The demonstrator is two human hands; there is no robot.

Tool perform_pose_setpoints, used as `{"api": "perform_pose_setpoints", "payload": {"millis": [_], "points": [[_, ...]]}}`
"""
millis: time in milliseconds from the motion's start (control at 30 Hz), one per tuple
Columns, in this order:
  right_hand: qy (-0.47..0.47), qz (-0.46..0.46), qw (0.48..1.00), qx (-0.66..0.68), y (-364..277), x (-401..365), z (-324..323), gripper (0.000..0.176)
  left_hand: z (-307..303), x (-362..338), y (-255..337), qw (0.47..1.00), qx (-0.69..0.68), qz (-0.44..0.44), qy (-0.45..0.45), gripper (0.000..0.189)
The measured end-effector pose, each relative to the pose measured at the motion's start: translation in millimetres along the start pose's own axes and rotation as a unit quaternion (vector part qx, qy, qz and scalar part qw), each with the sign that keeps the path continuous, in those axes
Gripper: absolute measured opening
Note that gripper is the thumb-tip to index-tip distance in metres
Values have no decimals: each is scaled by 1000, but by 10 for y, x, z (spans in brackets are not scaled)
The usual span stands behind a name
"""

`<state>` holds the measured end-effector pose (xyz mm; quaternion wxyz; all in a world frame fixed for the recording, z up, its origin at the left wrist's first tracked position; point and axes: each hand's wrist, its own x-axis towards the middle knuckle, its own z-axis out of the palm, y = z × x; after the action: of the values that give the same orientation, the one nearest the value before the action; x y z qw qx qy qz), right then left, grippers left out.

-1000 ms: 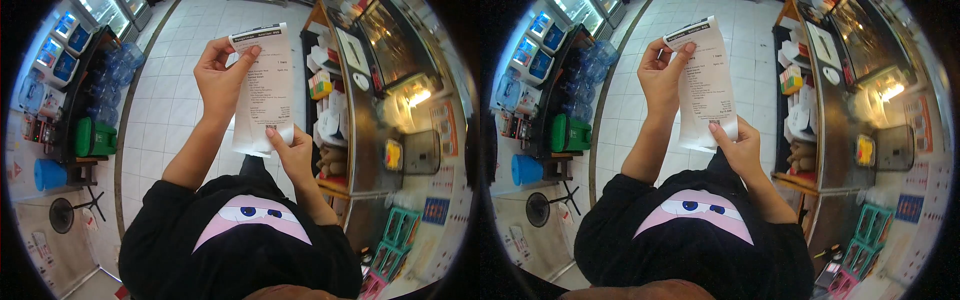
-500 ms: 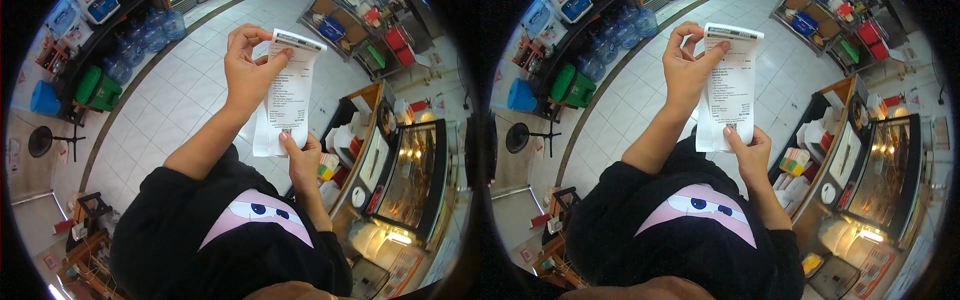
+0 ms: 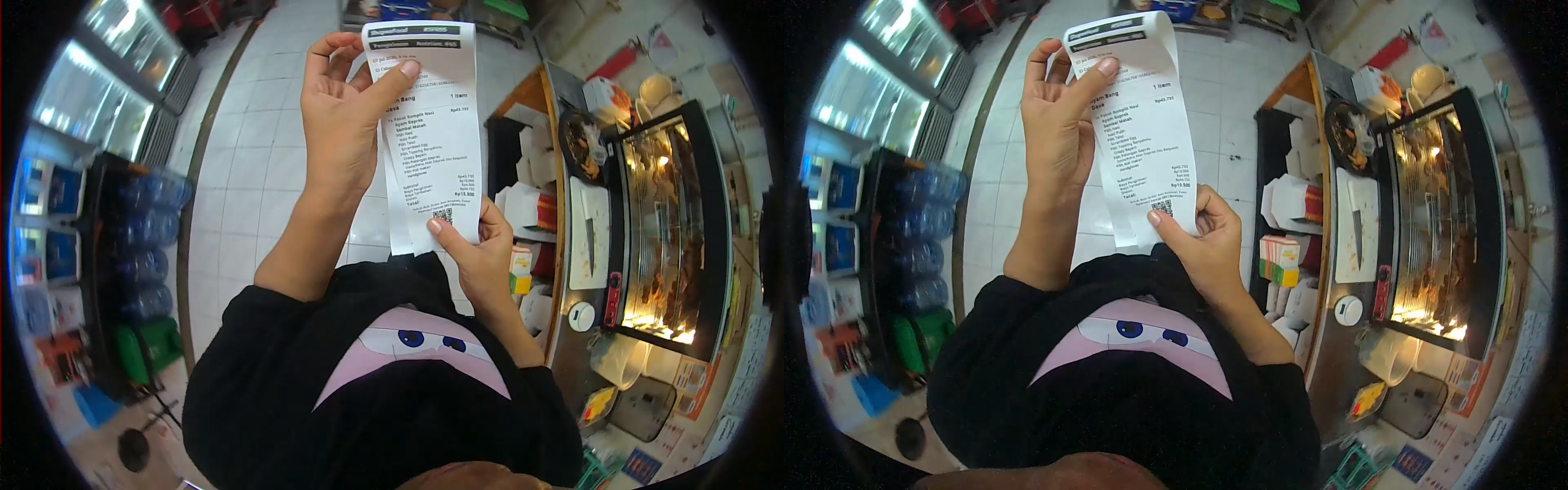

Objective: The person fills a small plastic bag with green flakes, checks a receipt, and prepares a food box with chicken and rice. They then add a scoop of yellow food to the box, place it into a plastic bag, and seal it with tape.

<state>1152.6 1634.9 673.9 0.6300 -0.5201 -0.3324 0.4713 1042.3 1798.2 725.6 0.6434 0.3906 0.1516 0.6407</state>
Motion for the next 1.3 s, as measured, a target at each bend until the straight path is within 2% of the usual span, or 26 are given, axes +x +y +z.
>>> {"api": "perform_pose_setpoints", "payload": {"millis": [33, 67, 100, 267, 333, 467, 533, 600, 633, 733, 800, 900, 967, 1000, 1067, 1100, 1200, 1233, 1300], "points": [[12, -11, 1000, 2, 0, 255, -87, 23, 62, 247, -184, 1000, 5, -15, -8, 55], [10, -30, 999, -5, 24, -10, -5, 23, 29, 30, -25, 1000, -7, -11, -13, 55], [14, -16, 1000, -12, 24, 463, -147, 26, 64, 455, -376, 1000, -9, -23, -15, 55], [-15, 3, 999, -29, -99, 1647, -540, 26, 184, 1438, -1145, 999, -23, -32, -16, 51], [-41, 18, 998, -37, -161, 2054, -748, 26, 296, 1745, -1338, 999, -13, -47, -4, 49], [-124, 6, 992, -33, -423, 3189, -976, 27, 377, 2613, -1673, 999, -6, -9, 37, 49], [-162, 16, 987, -7, -524, 3745, -991, 28, 363, 2992, -1782, 997, -30, -11, 68, 56], [-182, 46, 982, 10, -618, 4209, -954, 30, 345, 3343, -1914, 991, -78, -44, 101, 62], [-187, 56, 981, 9, -626, 4453, -959, 31, 243, 3524, -2066, 988, -87, -74, 105, 57], [-186, 60, 980, -49, -571, 5150, -1023, 33, -104, 4059, -2435, 932, -227, -282, 12, 48], [-179, 65, 981, -42, -379, 5688, -1228, 34, -222, 4291, -2900, 914, -217, -343, -19, 48], [-187, 12, 980, -65, -192, 6492, -1534, 37, -158, 4756, -3646, 842, -291, -453, -38, 52], [-144, 45, 987, -46, -189, 6979, -1710, 38, -152, 5098, -4133, 778, -332, -533, -20, 55], [-122, 62, 990, -36, -202, 7170, -1801, 39, -119, 5332, -4268, 782, -299, -546, -24, 55], [-65, 39, 996, -53, -271, 7661, -2005, 41, 39, 5907, -4696, 795, -253, -550, -44, 54], [-48, 45, 996, -66, -338, 7847, -2130, 41, 113, 6254, -4893, 801, -238, -535, -120, 53], [28, 63, 994, -79, -459, 8338, -2464, 41, 382, 7156, -5440, 791, -208, -545, -186, 53], [47, 67, 994, -78, -479, 8552, -2535, 41, 565, 7473, -5552, 766, -226, -572, -188, 53], [84, 54, 994, -47, -512, 8916, -2675, 38, 941, 7940, -5710, 726, -232, -596, -252, 53]]}}
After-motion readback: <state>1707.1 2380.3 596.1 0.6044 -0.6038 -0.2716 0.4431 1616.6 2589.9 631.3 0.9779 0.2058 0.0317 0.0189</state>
